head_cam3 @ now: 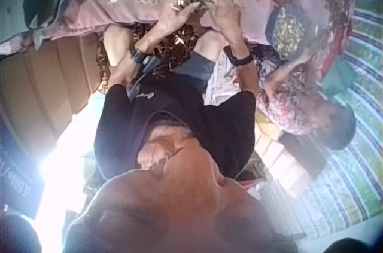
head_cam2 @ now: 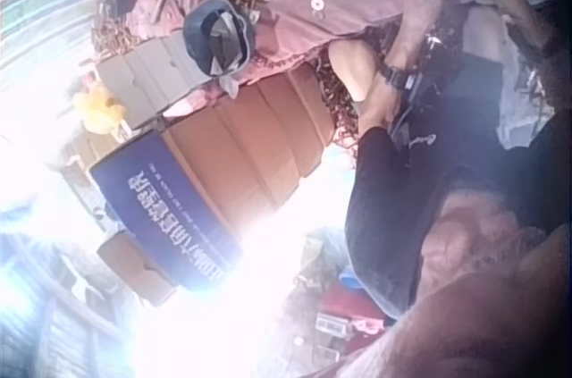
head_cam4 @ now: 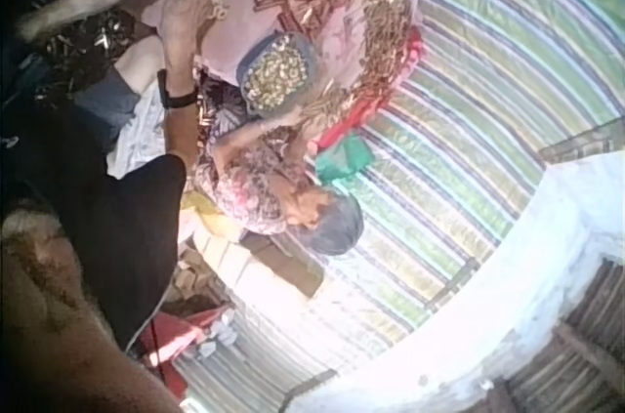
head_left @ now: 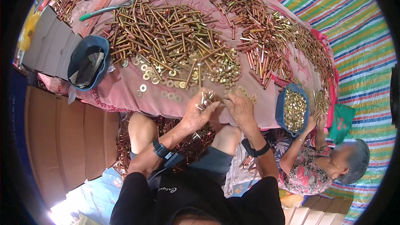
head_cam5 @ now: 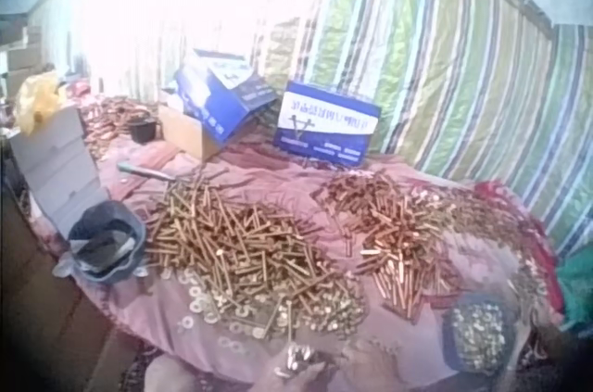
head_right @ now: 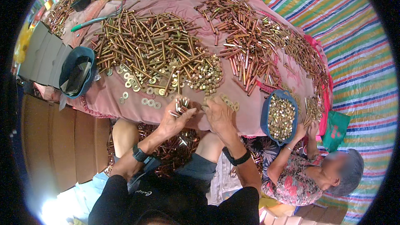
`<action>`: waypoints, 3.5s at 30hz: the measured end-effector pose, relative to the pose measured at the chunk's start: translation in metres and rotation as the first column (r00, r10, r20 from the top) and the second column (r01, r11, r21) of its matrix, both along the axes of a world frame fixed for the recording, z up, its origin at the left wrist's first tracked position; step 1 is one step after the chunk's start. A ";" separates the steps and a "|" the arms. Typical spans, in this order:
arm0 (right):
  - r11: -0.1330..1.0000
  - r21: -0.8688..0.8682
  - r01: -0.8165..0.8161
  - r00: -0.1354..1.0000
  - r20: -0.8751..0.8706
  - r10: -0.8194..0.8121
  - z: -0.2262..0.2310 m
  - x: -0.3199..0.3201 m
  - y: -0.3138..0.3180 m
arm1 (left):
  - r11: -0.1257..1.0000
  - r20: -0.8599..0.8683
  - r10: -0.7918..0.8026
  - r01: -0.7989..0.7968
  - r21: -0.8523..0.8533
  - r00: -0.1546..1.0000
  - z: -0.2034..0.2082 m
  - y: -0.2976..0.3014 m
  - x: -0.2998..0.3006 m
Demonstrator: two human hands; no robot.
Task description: Assembling metal bolts by sliding washers and nuts onto them manually.
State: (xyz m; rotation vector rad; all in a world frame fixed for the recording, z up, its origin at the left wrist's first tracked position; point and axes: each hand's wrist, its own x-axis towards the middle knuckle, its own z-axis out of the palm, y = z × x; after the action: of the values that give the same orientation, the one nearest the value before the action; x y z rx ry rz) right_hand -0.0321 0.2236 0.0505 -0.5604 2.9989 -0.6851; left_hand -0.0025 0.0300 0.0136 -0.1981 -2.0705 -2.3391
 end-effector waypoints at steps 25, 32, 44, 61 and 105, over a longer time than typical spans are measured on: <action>0.890 -0.430 0.151 0.988 0.101 -0.118 -0.034 -0.020 0.008 | 0.970 0.111 -0.130 0.103 0.221 0.985 -0.006 0.014 -0.008; 0.261 -0.829 0.495 0.837 0.535 0.111 0.015 -0.002 -0.002 | 0.987 -0.010 -0.026 0.027 0.161 1.000 -0.002 0.011 -0.012; 0.502 -0.775 0.383 0.905 0.423 -0.038 0.025 0.010 -0.027 | 0.972 0.170 -0.055 0.013 0.235 0.984 -0.014 0.011 -0.008; 0.926 0.148 0.348 0.925 -0.215 -0.313 -0.008 -0.081 0.085 | 0.940 0.146 -0.033 -0.018 0.340 0.989 -0.018 0.016 -0.008; 0.925 -0.161 0.343 0.939 0.064 -0.337 -0.013 -0.049 0.024 | 0.995 -0.053 0.100 -0.099 0.019 0.994 0.002 0.008 -0.003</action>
State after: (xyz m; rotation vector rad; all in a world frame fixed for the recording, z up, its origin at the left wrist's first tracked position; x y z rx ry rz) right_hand -0.0812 0.2475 0.0375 -0.0196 3.0512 -0.9635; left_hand -0.0057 0.0382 0.0160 -0.1524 -1.9876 -2.2665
